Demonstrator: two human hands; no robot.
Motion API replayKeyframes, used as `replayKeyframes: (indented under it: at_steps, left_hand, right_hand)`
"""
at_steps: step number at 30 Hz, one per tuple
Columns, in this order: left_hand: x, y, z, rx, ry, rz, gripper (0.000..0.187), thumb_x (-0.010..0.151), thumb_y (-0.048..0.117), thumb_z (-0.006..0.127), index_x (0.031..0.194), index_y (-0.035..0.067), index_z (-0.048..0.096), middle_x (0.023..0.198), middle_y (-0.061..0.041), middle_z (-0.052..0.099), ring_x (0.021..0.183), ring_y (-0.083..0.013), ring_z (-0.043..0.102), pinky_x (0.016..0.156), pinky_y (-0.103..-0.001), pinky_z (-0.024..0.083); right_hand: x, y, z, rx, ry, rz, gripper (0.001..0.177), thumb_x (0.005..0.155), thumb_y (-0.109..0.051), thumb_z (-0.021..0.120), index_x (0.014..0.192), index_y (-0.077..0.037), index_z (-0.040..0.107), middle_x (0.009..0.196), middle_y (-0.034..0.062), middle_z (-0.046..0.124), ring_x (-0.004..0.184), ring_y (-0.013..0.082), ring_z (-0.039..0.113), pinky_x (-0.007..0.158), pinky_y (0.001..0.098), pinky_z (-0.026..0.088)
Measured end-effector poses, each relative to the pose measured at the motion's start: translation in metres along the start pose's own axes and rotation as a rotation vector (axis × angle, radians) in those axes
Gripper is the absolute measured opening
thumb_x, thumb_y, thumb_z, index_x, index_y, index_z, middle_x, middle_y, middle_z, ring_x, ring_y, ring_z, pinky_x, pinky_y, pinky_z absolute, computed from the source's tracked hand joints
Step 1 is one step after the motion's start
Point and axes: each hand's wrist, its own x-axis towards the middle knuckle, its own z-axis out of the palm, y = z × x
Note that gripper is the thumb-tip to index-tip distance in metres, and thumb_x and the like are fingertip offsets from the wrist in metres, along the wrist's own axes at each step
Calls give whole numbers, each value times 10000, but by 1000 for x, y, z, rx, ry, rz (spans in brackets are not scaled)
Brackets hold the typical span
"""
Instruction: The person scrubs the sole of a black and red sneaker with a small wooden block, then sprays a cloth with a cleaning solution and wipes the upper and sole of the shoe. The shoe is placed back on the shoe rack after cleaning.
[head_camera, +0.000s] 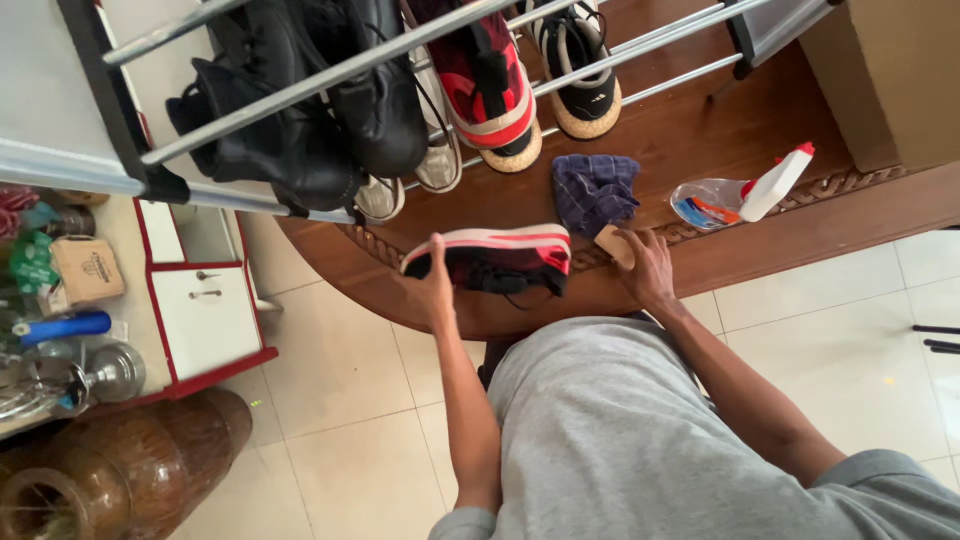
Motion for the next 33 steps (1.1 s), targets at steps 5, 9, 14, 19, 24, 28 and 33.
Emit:
replayKeyframes:
  at_steps: [5,9,14,19,24,28,33]
  left_hand:
    - [27,17,-5,-2,-202,-284,1148,612,793,750,1373,-44,552,1280,-249,640,1037,-323,736,554,-390,661]
    - [58,17,2,30,-322,-453,1089,627,765,782,1298,-75,607,1258,-275,669,890,-418,792,555,-398,666]
    - [79,15,27,451,-377,-353,1073,712,879,606,1342,10,615,1267,-208,723,911,-367,805,650,-389,638]
    - [96,-2,51,788,-264,-99,972,804,889,568,1254,39,711,1303,-191,674,1200,-354,644,935,-498,532]
    - [66,14,57,994,-114,350,537,898,560,638,1149,97,738,1248,-202,668,1142,-391,645,885,-518,545]
    - [-20,57,83,644,-258,837,239,1023,223,606,1168,64,711,1261,-198,652,1151,-389,673,980,-504,555]
    - [-87,68,176,374,-447,1062,434,879,3,633,1312,-9,605,1445,-242,549,1233,-413,600,1038,-505,498]
  right_hand:
    - [-5,14,-17,17,14,-31,558,784,-126,820,1315,-143,652,1246,153,626,1200,403,549,1029,475,464]
    - [-6,23,-37,101,-30,-181,602,800,-206,839,1348,-86,620,1275,181,606,1210,414,537,1040,494,445]
    - [-17,44,-70,188,-38,-181,495,913,-195,763,1379,-93,632,1318,169,680,1235,368,606,1045,451,496]
    - [-25,89,-94,178,-82,173,350,930,-276,806,1214,-98,703,1031,143,761,940,270,757,827,390,596]
    - [-21,117,-123,122,81,332,554,890,-302,888,1164,46,555,893,141,685,826,284,678,780,416,539]
    - [-4,106,-134,61,262,176,842,831,-295,961,1358,33,391,1129,192,544,1030,300,568,892,439,490]
    - [30,75,-131,125,483,-144,1166,822,-188,972,1596,36,129,1469,268,379,1316,368,471,1097,483,457]
